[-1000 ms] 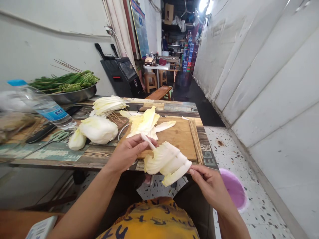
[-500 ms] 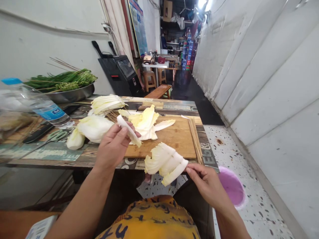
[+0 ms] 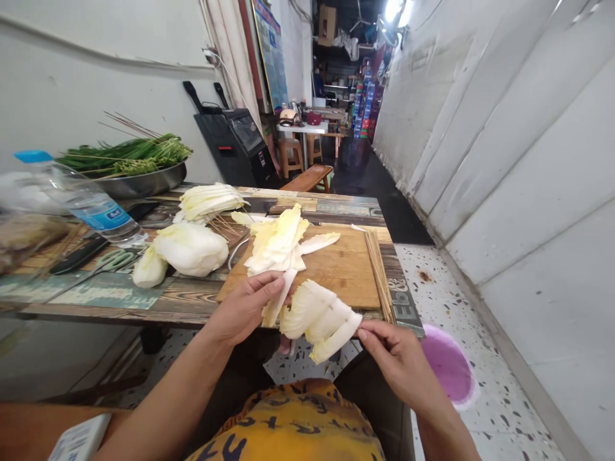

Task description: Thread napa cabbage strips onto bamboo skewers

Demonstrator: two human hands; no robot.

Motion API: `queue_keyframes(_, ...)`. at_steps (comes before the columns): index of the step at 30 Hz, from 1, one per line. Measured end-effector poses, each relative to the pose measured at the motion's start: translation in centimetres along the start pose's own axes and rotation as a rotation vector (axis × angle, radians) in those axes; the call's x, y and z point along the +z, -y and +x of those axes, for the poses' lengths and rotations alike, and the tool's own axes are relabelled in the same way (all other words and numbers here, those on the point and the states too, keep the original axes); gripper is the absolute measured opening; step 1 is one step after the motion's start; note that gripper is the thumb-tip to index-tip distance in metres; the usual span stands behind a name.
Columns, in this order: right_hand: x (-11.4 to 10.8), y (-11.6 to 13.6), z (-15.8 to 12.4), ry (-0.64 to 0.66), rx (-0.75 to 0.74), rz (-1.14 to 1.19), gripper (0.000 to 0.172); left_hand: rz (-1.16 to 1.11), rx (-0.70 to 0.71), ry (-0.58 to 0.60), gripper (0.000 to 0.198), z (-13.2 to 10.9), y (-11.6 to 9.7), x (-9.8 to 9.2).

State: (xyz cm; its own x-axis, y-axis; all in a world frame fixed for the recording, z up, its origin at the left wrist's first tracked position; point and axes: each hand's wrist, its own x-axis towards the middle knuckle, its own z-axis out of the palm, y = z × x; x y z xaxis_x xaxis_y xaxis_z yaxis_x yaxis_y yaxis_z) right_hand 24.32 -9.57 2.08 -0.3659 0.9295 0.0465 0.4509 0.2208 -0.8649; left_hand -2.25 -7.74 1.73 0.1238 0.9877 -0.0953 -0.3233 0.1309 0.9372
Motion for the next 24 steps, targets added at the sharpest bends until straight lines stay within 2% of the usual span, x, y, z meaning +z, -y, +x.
queue_keyframes(9, 0.07, -0.16, -0.04, 0.046, 0.018, 0.019, 0.029, -0.002, 0.042, -0.047, 0.026, 0.00, -0.09, 0.19)
queue_keyframes(24, 0.17, -0.14, 0.14, 0.066, 0.014, 0.019, 0.032, -0.038, 0.003, -0.062, 0.029, -0.02, -0.35, 0.35)
